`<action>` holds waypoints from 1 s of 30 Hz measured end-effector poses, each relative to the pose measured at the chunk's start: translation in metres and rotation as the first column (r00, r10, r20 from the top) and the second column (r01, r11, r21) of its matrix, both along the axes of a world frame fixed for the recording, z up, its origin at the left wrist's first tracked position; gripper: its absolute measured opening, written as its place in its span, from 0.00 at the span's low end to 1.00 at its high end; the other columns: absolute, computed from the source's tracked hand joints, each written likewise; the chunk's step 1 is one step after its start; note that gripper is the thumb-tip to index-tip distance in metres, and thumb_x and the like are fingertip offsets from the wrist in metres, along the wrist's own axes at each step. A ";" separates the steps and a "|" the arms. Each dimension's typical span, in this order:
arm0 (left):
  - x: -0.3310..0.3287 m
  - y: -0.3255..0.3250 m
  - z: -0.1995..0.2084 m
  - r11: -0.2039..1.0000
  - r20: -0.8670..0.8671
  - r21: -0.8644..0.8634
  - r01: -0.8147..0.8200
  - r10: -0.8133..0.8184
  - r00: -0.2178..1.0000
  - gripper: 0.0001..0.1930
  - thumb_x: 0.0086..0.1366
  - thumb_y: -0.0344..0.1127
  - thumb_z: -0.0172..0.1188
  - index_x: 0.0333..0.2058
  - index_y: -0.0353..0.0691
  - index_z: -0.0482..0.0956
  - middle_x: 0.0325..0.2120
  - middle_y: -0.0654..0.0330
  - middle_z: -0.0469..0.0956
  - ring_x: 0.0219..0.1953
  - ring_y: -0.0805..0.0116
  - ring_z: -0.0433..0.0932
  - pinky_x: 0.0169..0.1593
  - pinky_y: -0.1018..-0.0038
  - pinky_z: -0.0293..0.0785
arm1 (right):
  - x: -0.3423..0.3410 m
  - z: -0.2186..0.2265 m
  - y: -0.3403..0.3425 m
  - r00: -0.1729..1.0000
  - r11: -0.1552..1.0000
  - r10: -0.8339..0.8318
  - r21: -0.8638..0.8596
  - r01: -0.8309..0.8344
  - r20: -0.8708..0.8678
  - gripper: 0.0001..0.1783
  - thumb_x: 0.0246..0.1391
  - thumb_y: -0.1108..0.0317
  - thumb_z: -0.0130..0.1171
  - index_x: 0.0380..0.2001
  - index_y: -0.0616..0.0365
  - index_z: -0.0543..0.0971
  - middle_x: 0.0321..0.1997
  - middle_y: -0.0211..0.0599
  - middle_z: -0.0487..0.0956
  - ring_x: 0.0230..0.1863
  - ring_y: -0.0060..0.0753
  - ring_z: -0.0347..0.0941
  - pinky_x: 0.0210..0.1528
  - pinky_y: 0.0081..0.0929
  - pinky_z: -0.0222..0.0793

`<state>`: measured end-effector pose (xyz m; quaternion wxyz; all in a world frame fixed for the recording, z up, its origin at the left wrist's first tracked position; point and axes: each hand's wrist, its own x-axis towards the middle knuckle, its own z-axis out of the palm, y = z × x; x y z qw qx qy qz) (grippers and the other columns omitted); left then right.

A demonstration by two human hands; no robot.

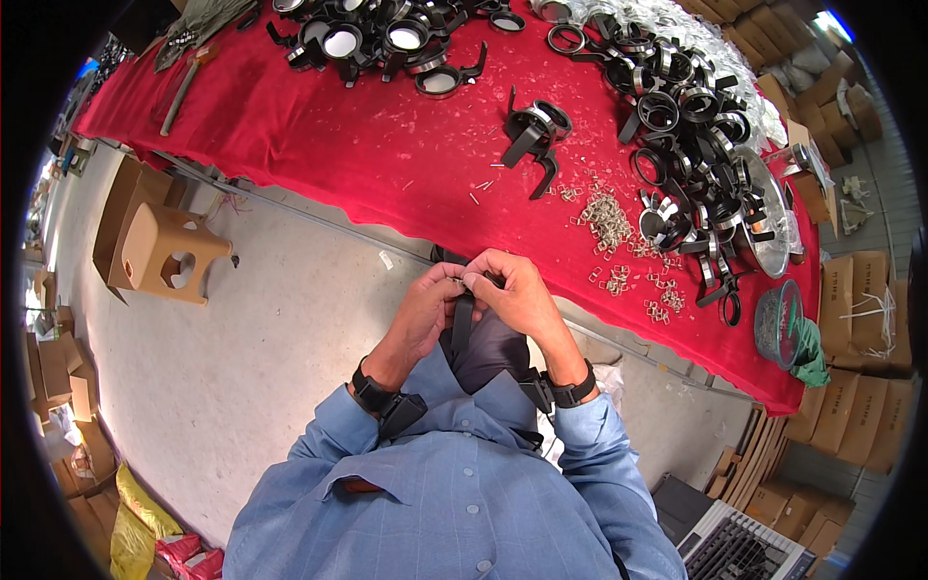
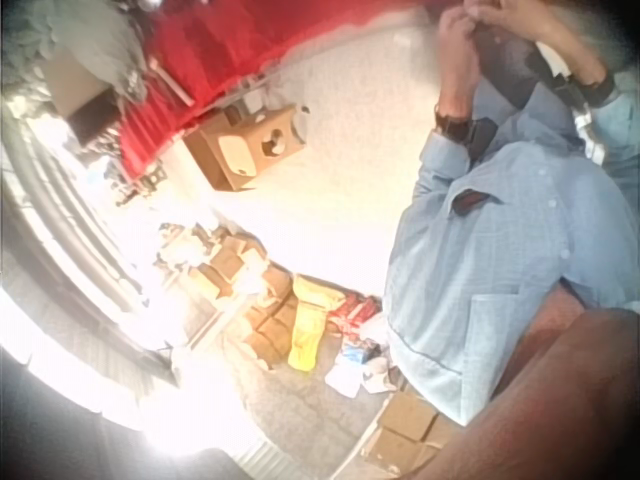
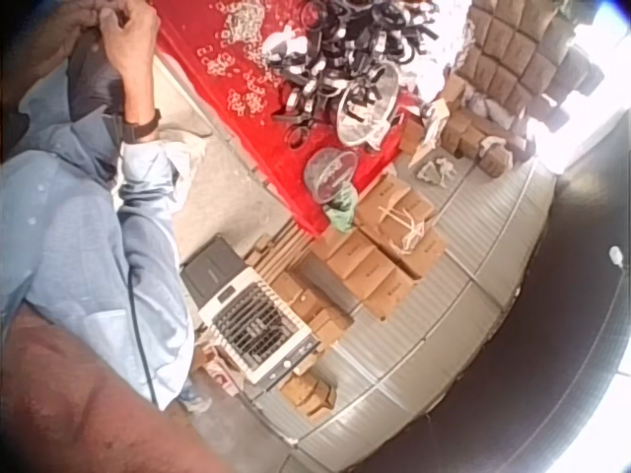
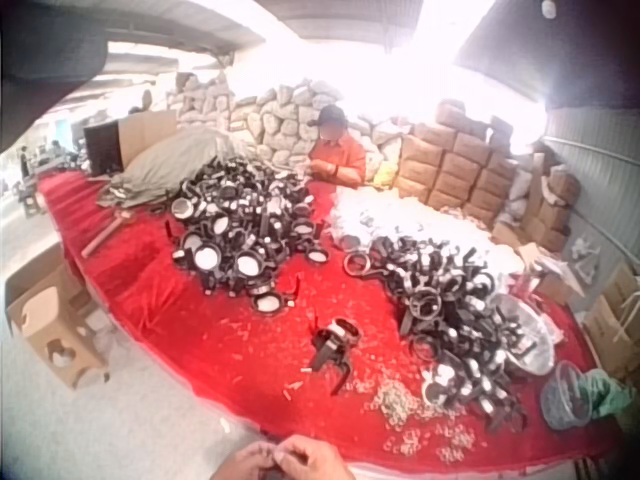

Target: Assembling small black plastic circular frames or housings by hand on a workbench.

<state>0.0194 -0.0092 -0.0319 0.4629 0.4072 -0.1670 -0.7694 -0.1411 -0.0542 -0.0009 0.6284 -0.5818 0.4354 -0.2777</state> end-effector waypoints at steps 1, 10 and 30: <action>0.001 0.000 0.000 1.000 -0.001 0.002 -0.002 0.002 1.000 0.11 0.65 0.29 0.49 0.45 0.36 0.71 0.32 0.55 0.79 0.32 0.67 0.80 0.38 0.72 0.77 | 0.001 0.000 0.000 1.000 1.000 0.002 0.002 -0.002 -0.001 0.07 0.58 0.71 0.57 0.31 0.66 0.77 0.23 0.30 0.78 0.21 0.20 0.76 0.24 0.20 0.69; 0.000 0.000 -0.001 1.000 -0.011 0.002 -0.012 0.012 1.000 0.11 0.64 0.29 0.49 0.45 0.36 0.71 0.32 0.55 0.79 0.31 0.67 0.80 0.38 0.72 0.77 | 0.001 -0.001 0.000 1.000 1.000 0.008 0.000 -0.008 0.000 0.06 0.58 0.72 0.57 0.31 0.65 0.78 0.23 0.30 0.78 0.21 0.19 0.75 0.24 0.20 0.69; 0.005 0.001 -0.011 0.999 -0.030 0.029 -0.032 0.033 0.999 0.11 0.65 0.30 0.51 0.45 0.36 0.71 0.33 0.58 0.77 0.31 0.68 0.78 0.38 0.72 0.77 | 0.010 -0.003 -0.001 0.999 0.999 0.027 0.043 -0.028 0.030 0.05 0.57 0.73 0.58 0.32 0.65 0.78 0.25 0.30 0.78 0.21 0.18 0.74 0.23 0.20 0.69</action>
